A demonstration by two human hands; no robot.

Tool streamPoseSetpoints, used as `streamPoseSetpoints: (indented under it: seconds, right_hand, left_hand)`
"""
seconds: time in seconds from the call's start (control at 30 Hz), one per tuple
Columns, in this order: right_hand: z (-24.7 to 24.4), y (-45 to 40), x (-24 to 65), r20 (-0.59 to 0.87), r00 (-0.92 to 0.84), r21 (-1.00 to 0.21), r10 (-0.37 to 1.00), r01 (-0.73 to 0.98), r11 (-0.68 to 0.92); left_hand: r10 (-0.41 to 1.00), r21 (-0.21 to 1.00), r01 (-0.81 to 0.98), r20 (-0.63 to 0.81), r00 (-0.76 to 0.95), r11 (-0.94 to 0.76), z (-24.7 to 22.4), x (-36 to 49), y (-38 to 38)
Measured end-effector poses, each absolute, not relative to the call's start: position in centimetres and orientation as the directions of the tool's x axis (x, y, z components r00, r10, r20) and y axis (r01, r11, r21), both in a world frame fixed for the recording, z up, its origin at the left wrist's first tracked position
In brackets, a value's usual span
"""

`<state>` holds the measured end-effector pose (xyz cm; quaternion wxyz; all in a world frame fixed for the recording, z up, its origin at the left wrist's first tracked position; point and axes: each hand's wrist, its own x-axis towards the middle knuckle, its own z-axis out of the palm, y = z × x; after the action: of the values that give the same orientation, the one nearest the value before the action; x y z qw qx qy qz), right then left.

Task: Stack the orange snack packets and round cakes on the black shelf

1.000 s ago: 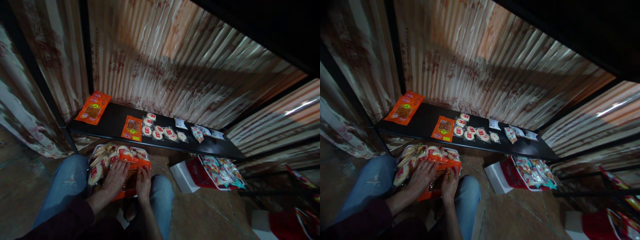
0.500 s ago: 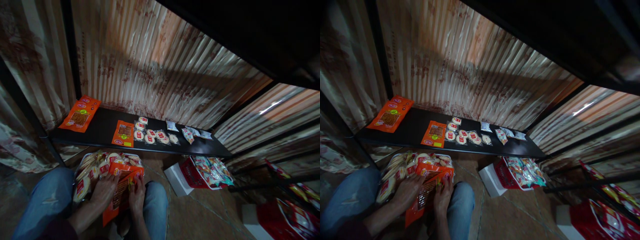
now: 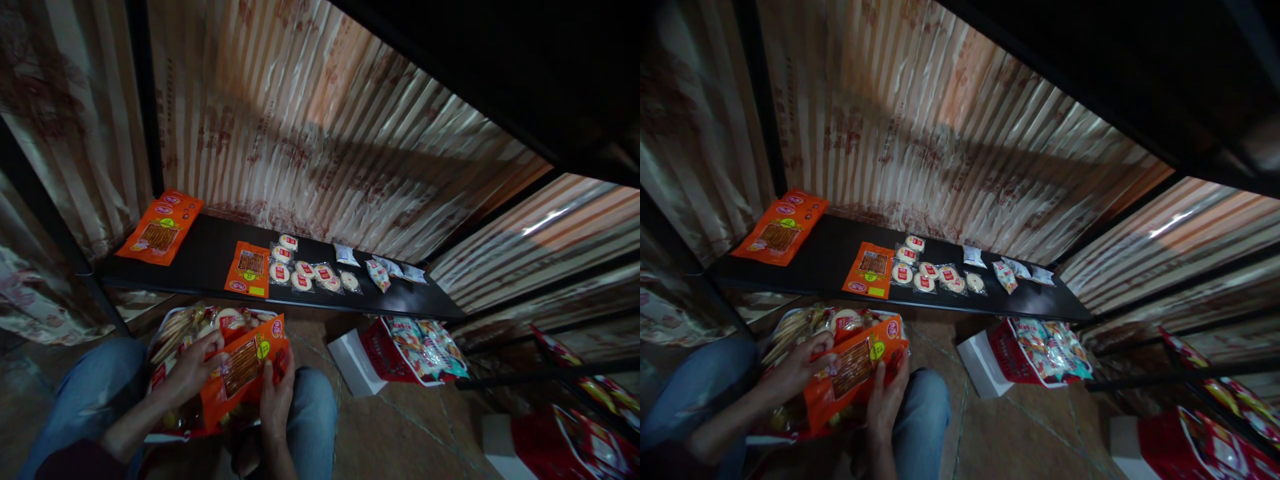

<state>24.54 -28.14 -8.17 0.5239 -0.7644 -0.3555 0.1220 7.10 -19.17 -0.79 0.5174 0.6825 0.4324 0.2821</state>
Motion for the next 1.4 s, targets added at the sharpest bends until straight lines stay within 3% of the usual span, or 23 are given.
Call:
streamPoseSetpoints:
  seconds: [0.13, 0.27, 0.5, 0.7, 0.9, 1.07, 1.23, 1.4]
  right_hand:
    - [-6.1, -27.3, 24.0, -0.009, 0.758, -0.992, 0.653, 0.077, -0.103]
    - [-4.5, -26.3, 23.3, -0.139, 0.708, -0.982, 0.693, -0.190, -0.004]
    - [-1.9, -25.2, 20.8, -0.253, 0.554, -0.899, 0.793, -0.437, 0.019]
    - [-0.3, -24.6, 19.4, -0.364, 0.541, -0.836, 0.758, -0.548, -0.011]
    - [0.6, -24.0, 19.0, -0.345, 0.537, -0.835, 0.770, -0.550, 0.010]
    - [2.0, -23.7, 18.5, -0.359, 0.498, -0.806, 0.789, -0.592, 0.007]
    - [2.6, -23.3, 18.1, -0.373, 0.500, -0.803, 0.782, -0.596, -0.001]
    - [2.8, -22.8, 17.7, -0.360, 0.501, -0.820, 0.787, -0.573, -0.011]
  left_hand:
    - [0.927, 0.994, 0.083, -0.102, 0.362, 0.077, -1.4, 7.1, -18.7]
    - [0.924, 0.962, -0.076, -0.229, 0.307, 0.263, -1.4, 7.3, -18.7]
    - [0.866, 0.808, -0.328, -0.405, 0.294, 0.489, 0.6, 7.9, -19.0]
    - [0.858, 0.762, -0.399, -0.423, 0.292, 0.511, 1.4, 7.9, -18.8]
    - [0.873, 0.813, -0.328, -0.415, 0.255, 0.482, 1.1, 7.6, -18.2]
    - [0.931, 0.908, -0.218, -0.328, 0.161, 0.358, 0.7, 7.5, -17.8]
    - [0.999, 1.000, 0.023, -0.017, 0.035, 0.016, 0.1, 7.4, -17.5]
    - [0.947, 0.852, 0.424, 0.318, 0.047, -0.308, 0.8, 7.0, -18.1]
